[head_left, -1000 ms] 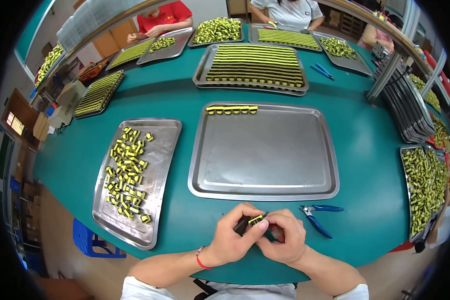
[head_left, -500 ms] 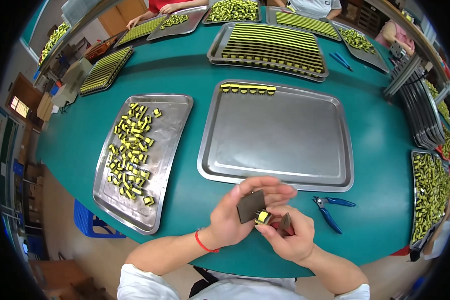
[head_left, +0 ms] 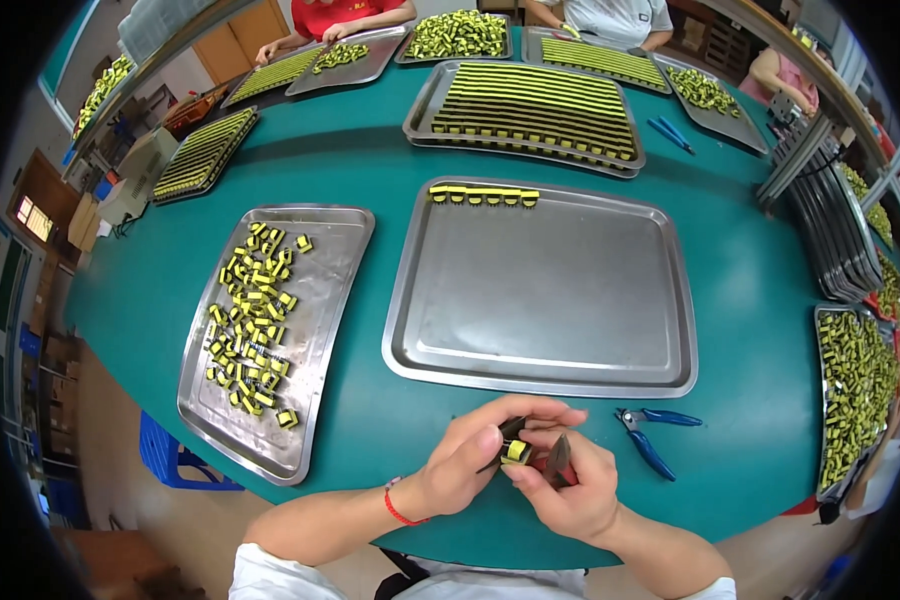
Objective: The person assembles small yellow electronic components onto a base part by hand, using pliers for precision, at a factory workbench.
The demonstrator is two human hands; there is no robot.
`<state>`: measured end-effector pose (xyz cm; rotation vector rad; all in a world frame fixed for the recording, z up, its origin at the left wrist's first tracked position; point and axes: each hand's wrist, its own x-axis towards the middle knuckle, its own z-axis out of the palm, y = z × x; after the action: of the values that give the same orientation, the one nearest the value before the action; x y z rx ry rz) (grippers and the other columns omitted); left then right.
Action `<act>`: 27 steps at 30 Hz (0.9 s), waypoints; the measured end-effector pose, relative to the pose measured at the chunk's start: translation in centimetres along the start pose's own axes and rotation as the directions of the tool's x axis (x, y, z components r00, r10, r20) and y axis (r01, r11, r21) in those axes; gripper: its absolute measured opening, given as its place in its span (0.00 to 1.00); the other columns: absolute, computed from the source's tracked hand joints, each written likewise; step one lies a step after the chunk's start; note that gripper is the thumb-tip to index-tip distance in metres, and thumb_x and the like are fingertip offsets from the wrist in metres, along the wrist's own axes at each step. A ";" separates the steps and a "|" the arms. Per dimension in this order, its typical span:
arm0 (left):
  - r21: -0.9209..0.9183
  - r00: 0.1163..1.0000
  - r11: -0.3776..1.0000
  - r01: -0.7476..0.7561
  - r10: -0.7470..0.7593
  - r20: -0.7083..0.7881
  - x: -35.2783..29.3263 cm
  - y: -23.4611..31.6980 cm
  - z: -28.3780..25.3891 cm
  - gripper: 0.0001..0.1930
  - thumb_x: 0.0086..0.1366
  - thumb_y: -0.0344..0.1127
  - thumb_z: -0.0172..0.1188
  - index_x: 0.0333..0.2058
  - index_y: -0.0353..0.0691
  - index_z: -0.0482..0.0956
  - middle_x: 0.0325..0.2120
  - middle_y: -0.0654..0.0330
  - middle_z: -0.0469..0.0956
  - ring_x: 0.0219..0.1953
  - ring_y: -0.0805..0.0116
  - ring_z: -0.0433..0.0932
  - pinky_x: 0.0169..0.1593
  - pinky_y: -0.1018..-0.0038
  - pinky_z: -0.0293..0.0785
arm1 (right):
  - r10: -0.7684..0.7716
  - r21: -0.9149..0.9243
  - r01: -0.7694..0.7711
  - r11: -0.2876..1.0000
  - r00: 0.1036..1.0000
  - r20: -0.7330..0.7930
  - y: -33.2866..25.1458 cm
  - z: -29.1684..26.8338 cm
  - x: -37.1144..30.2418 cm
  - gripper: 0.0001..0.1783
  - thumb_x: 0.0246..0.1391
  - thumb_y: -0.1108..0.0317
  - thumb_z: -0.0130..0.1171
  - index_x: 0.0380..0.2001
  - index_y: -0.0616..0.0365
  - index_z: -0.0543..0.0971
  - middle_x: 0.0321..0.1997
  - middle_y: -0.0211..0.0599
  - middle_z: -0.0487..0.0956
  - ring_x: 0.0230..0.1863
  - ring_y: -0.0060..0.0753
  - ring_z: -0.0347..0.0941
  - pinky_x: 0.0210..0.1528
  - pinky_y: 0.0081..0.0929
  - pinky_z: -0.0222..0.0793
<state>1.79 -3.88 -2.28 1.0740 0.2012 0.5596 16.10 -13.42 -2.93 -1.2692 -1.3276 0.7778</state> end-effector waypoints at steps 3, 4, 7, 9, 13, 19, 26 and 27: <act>0.015 1.000 1.000 -0.006 0.006 -0.013 -0.1 -0.1 0.1 0.40 0.70 0.66 0.38 0.61 0.30 0.63 0.60 0.38 0.67 0.62 0.51 0.68 0.61 0.59 0.69 | -0.039 -0.050 0.039 0.998 0.999 0.005 -0.1 0.0 0.1 0.17 0.52 0.75 0.68 0.42 0.73 0.76 0.37 0.47 0.81 0.33 0.28 0.79 0.33 0.22 0.76; 0.005 1.000 1.000 0.018 -0.018 -0.025 0.0 -0.2 0.2 0.40 0.71 0.65 0.38 0.61 0.30 0.63 0.60 0.39 0.68 0.62 0.51 0.68 0.61 0.59 0.69 | -0.058 -0.058 0.057 0.997 0.998 -0.012 0.2 0.2 0.1 0.18 0.51 0.74 0.69 0.42 0.73 0.76 0.35 0.45 0.81 0.32 0.26 0.77 0.33 0.22 0.75; 0.020 0.998 0.999 0.047 -0.046 -0.048 0.2 -0.6 0.1 0.37 0.72 0.61 0.38 0.61 0.29 0.63 0.59 0.39 0.68 0.62 0.52 0.68 0.62 0.60 0.68 | -0.108 -0.105 0.103 0.989 0.993 -0.038 0.1 0.2 0.3 0.18 0.50 0.73 0.70 0.41 0.72 0.77 0.31 0.40 0.79 0.27 0.22 0.72 0.31 0.21 0.71; 0.045 0.997 0.998 0.053 -0.050 -0.060 0.2 -0.8 0.1 0.36 0.73 0.59 0.37 0.61 0.28 0.63 0.59 0.40 0.68 0.62 0.52 0.68 0.62 0.61 0.67 | -0.139 -0.142 0.131 0.981 0.989 -0.046 -0.2 0.2 0.5 0.17 0.50 0.73 0.70 0.40 0.71 0.78 0.28 0.38 0.77 0.24 0.21 0.69 0.29 0.21 0.69; 0.095 0.992 0.994 0.061 -0.050 -0.112 0.5 -1.5 -0.1 0.31 0.75 0.52 0.35 0.60 0.28 0.64 0.58 0.40 0.70 0.62 0.52 0.69 0.63 0.61 0.66 | -0.058 -0.177 0.054 0.983 0.998 -0.015 0.2 -0.1 0.5 0.17 0.50 0.71 0.70 0.41 0.69 0.80 0.26 0.35 0.75 0.22 0.21 0.65 0.27 0.20 0.65; 0.026 0.989 0.997 0.074 -0.070 -0.131 0.7 -1.5 0.0 0.30 0.76 0.52 0.33 0.59 0.29 0.65 0.57 0.42 0.70 0.61 0.53 0.69 0.64 0.61 0.65 | -0.032 -0.100 0.027 0.995 0.998 -0.050 0.3 0.3 0.7 0.16 0.50 0.70 0.70 0.39 0.67 0.78 0.29 0.39 0.79 0.25 0.29 0.72 0.29 0.24 0.69; -0.370 0.937 0.908 0.194 -0.284 -0.205 1.3 -0.5 0.6 0.31 0.76 0.55 0.33 0.60 0.33 0.65 0.58 0.41 0.69 0.60 0.50 0.70 0.64 0.58 0.66 | 0.105 -0.012 -0.105 0.994 0.994 0.042 -0.4 -0.9 1.7 0.17 0.51 0.68 0.69 0.42 0.66 0.79 0.29 0.41 0.80 0.26 0.33 0.75 0.30 0.26 0.72; -0.372 0.935 0.908 0.193 -0.285 -0.212 1.3 -0.4 0.5 0.31 0.76 0.55 0.33 0.60 0.33 0.65 0.58 0.41 0.69 0.60 0.50 0.70 0.64 0.58 0.66 | 0.108 -0.008 -0.108 0.994 0.993 0.048 -0.8 -1.4 1.9 0.17 0.51 0.68 0.69 0.42 0.66 0.79 0.29 0.41 0.80 0.26 0.33 0.75 0.30 0.26 0.72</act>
<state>3.22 -3.68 -2.26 0.6170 0.4455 0.4889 17.55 -12.09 -1.43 -1.3427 -1.3088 0.8856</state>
